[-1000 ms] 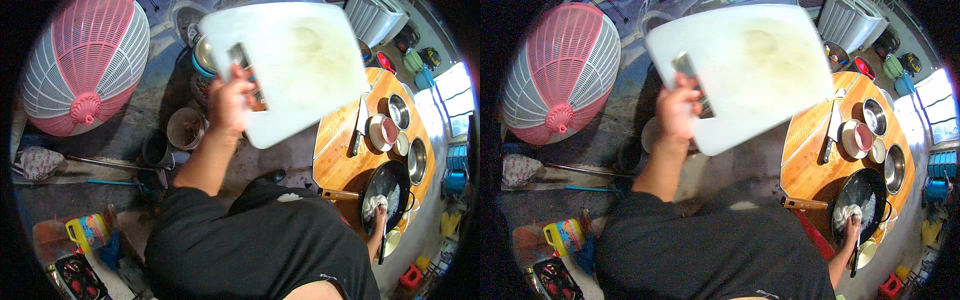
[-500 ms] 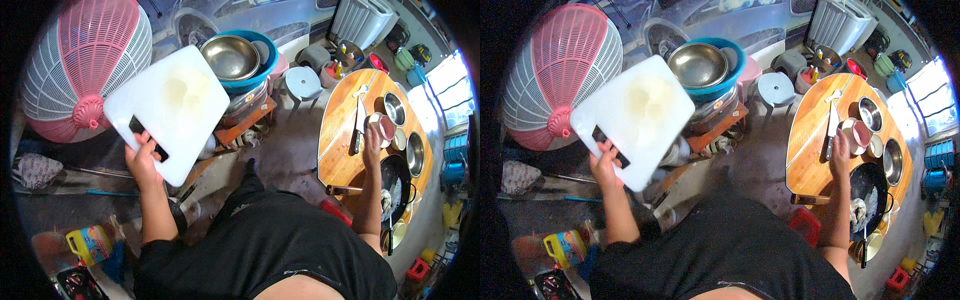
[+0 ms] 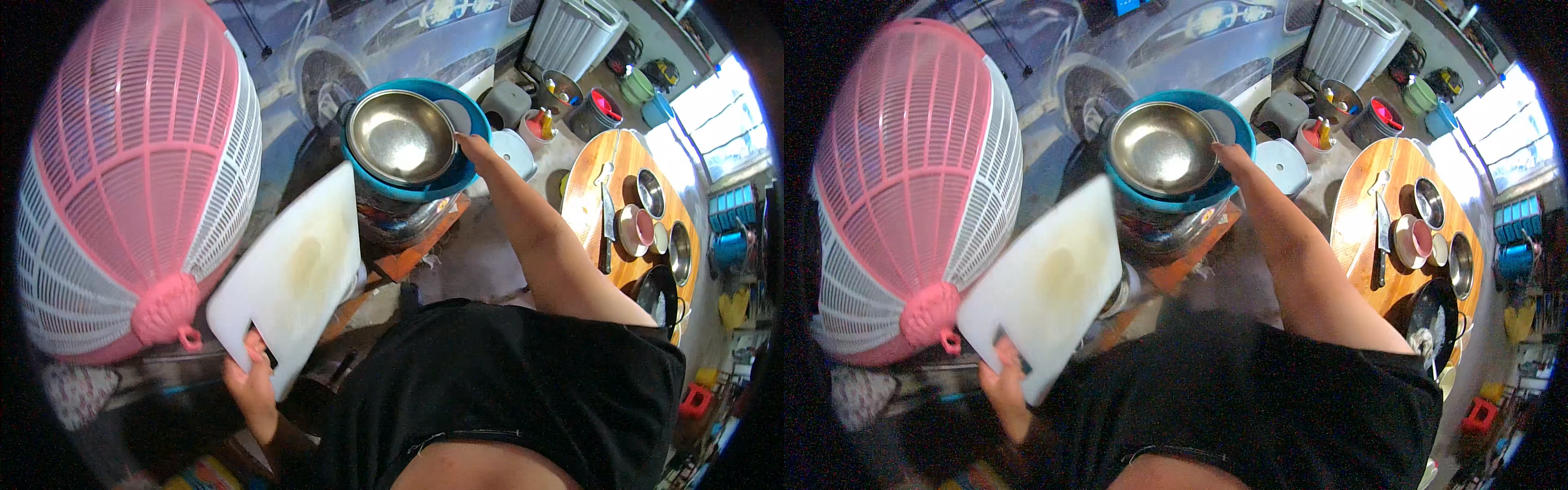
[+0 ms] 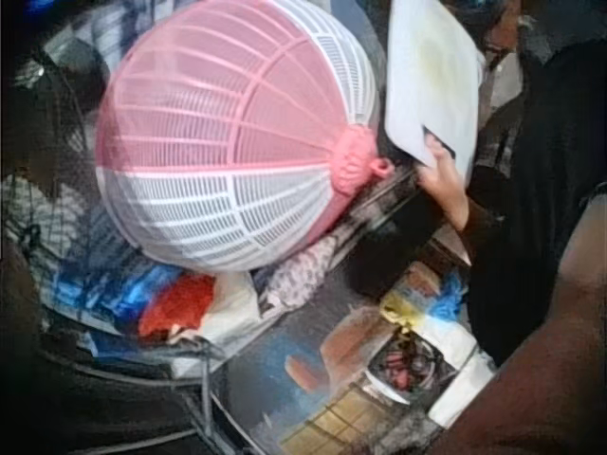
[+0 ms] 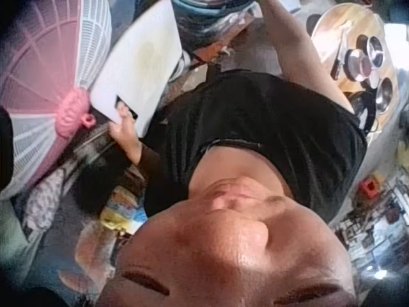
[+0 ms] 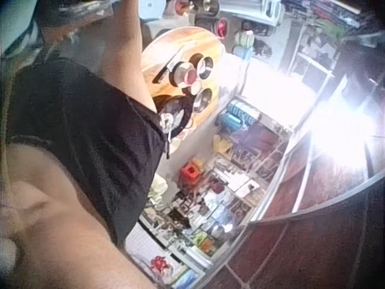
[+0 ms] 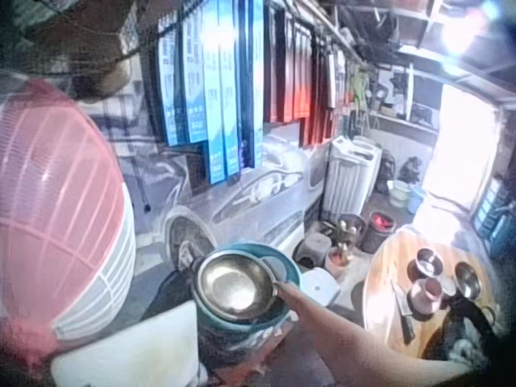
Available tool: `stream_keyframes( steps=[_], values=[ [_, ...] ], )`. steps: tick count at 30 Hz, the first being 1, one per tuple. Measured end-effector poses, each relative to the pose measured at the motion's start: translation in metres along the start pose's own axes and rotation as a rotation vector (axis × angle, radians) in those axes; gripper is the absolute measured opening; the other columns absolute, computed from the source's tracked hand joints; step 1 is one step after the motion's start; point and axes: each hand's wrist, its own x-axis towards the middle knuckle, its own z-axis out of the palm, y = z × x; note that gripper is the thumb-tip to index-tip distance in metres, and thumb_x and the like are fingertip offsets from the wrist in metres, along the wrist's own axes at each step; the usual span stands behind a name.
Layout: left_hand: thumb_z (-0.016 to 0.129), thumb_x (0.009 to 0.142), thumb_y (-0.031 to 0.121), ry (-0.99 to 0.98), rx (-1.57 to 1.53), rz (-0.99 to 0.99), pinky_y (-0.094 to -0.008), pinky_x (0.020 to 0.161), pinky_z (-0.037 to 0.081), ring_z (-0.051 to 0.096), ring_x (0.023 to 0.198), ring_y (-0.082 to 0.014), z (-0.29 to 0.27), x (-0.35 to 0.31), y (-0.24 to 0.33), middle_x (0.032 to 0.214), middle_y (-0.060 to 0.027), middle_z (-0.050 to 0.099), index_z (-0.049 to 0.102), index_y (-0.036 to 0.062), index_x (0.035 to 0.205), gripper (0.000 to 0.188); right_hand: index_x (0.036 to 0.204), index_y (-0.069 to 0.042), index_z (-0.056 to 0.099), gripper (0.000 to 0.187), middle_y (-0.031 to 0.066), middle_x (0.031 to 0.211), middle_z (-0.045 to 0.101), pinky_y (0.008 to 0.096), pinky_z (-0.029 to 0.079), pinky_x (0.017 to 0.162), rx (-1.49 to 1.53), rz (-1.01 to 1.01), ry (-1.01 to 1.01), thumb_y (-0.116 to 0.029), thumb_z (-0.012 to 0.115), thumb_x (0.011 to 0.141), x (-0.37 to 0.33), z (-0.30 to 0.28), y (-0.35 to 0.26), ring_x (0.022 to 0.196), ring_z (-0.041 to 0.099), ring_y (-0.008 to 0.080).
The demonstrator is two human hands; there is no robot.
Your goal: The person washes multiple kitchen items by hand in a large pan filled with soapy water. They scrub a cutting board, bowls, plates, and metal pots using a cloth, then place the cleaned items on the table.
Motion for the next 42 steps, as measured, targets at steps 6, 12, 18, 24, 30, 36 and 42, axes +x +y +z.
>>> stream_keyframes(
  steps=[6,12,18,24,30,36,42],
  values=[
    [0.055,0.09,0.007,0.0,0.458,-0.177,-0.0308,0.082,0.047,0.061,0.09,-0.0157,-0.028,0.002,-0.031,0.101,-0.0106,0.067,0.061,-0.0054,0.105,0.02,0.126,0.004,0.054,0.062,0.0199,0.126,0.056,0.0413,0.042,0.096,0.015,0.101,0.124,-0.033,0.071,0.079,0.073,0.033,0.022,0.115,0.054,0.0332],
    [0.055,0.092,0.009,0.005,0.33,-0.304,-0.031,0.088,0.044,0.06,0.096,-0.0175,-0.046,0.003,-0.05,0.106,-0.0129,0.066,0.06,-0.0047,0.108,0.022,0.124,0.003,0.056,0.056,0.0181,0.124,0.059,0.0426,0.043,0.095,0.036,0.277,0.076,-0.027,0.071,0.079,0.102,0.044,0.038,0.113,0.056,0.0319],
    [0.048,0.081,-0.006,-0.047,0.254,-0.224,-0.0345,0.094,0.043,0.058,0.107,-0.0216,-0.037,0.016,-0.05,0.117,-0.0184,0.062,0.049,0.0012,0.087,0.009,0.112,0.0,0.063,0.039,0.0178,0.115,0.063,0.0442,0.04,0.098,0.25,0.369,-0.199,-0.022,0.067,0.08,0.089,0.036,0.029,0.105,0.058,0.0323],
    [0.046,0.077,-0.008,0.075,0.201,-0.259,-0.0355,0.086,0.047,0.06,0.108,-0.0286,-0.013,0.024,-0.034,0.117,-0.0238,0.06,0.047,0.0035,0.086,0.014,0.111,-0.003,0.064,0.039,0.0153,0.107,0.066,0.0434,0.044,0.09,-0.078,0.187,-0.141,-0.018,0.067,0.076,0.107,0.03,0.028,0.097,0.061,0.032],
    [0.047,0.072,-0.007,0.132,0.224,-0.298,-0.0313,0.073,0.049,0.062,0.105,-0.0317,0.008,0.017,-0.016,0.118,-0.0248,0.06,0.043,0.0062,0.08,0.016,0.103,-0.002,0.068,0.034,0.0159,0.104,0.066,0.0437,0.047,0.081,0.095,0.246,-0.126,-0.022,0.067,0.075,0.127,0.028,0.032,0.093,0.062,0.0307],
    [0.051,0.084,0.002,0.156,0.292,-0.346,-0.0287,0.069,0.05,0.063,0.103,-0.0257,0.016,0.003,-0.012,0.117,-0.0193,0.062,0.055,-0.0025,0.099,0.016,0.099,-0.002,0.067,0.032,0.0128,0.09,0.066,0.0392,0.048,0.071,-0.123,0.017,-0.11,-0.015,0.066,0.07,0.122,0.023,0.005,0.076,0.061,0.027],
    [0.051,0.082,-0.002,0.148,0.28,-0.234,-0.0247,0.068,0.047,0.063,0.099,-0.0221,0.025,0.0,-0.014,0.116,-0.0173,0.063,0.056,-0.003,0.101,0.02,0.104,-0.005,0.066,0.031,0.0099,0.083,0.067,0.0386,0.049,0.06,-0.235,-0.053,-0.263,-0.018,0.065,0.076,0.107,0.013,-0.005,0.067,0.061,0.0228]
  ],
)
